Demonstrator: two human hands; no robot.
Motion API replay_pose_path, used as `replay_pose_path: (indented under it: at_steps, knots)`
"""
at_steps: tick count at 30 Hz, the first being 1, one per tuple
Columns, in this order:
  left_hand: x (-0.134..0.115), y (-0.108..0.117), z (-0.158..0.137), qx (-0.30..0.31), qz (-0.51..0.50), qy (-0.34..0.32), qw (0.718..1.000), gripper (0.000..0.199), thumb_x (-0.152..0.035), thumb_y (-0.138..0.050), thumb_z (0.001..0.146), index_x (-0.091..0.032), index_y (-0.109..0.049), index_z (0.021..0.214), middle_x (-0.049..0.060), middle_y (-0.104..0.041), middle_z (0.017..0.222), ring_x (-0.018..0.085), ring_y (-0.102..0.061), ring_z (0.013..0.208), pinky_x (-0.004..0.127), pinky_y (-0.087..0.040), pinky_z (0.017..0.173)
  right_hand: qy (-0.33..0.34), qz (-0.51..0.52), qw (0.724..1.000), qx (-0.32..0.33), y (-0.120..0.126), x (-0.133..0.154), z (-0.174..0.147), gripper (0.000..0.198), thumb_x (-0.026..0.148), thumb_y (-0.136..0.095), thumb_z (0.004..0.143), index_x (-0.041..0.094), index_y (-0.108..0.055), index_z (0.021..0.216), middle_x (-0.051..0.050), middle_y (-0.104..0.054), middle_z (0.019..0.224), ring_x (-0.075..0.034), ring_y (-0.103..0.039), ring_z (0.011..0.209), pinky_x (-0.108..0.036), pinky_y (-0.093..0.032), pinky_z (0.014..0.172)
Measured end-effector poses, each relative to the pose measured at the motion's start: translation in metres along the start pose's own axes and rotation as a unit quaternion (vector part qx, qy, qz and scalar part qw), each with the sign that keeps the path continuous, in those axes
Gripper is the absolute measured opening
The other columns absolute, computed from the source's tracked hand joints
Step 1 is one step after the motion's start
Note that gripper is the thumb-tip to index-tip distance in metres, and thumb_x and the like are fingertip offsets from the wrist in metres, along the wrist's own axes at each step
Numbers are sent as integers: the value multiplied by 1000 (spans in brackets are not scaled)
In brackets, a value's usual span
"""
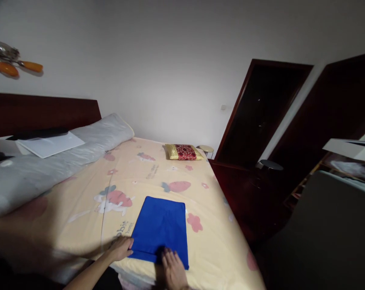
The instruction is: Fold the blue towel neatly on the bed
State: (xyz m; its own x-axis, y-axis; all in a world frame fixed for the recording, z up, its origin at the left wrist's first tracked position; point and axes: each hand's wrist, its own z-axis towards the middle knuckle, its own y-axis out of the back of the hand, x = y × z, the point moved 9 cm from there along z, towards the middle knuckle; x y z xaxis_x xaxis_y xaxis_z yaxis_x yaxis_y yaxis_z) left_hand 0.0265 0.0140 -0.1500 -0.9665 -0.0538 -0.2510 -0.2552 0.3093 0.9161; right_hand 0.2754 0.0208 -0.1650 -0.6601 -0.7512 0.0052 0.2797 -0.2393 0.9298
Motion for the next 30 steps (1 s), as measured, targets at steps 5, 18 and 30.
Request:
replay_pose_path:
  at_steps: [5,18,30]
  knots:
    - [0,0,-1,-4,-12,5,1000,16,-32,-56,77,-25,-60,90,4,-69,107,23,-60,106,36,-43,91,76,26,988,-130,-47,99,22,75,31,-48,85,19,-16,152,-5,-55,139,-20,-59,121,-29,-51,93]
    - [13,-3,2,-7,-74,15,997,9,-30,-61,72,-27,-62,81,-3,-72,91,16,-64,90,26,-45,78,81,-42,979,-182,-6,22,-22,63,43,-41,93,22,-24,150,-3,-64,128,-19,-65,112,-29,-56,88]
    - [-64,1,-8,-37,4,-118,992,65,1,-39,72,-22,-52,131,9,-52,146,23,-42,138,46,-30,115,-100,-25,990,-93,-55,-56,-66,63,29,-40,91,35,-17,149,-5,-56,138,-27,-54,124,-45,-60,90]
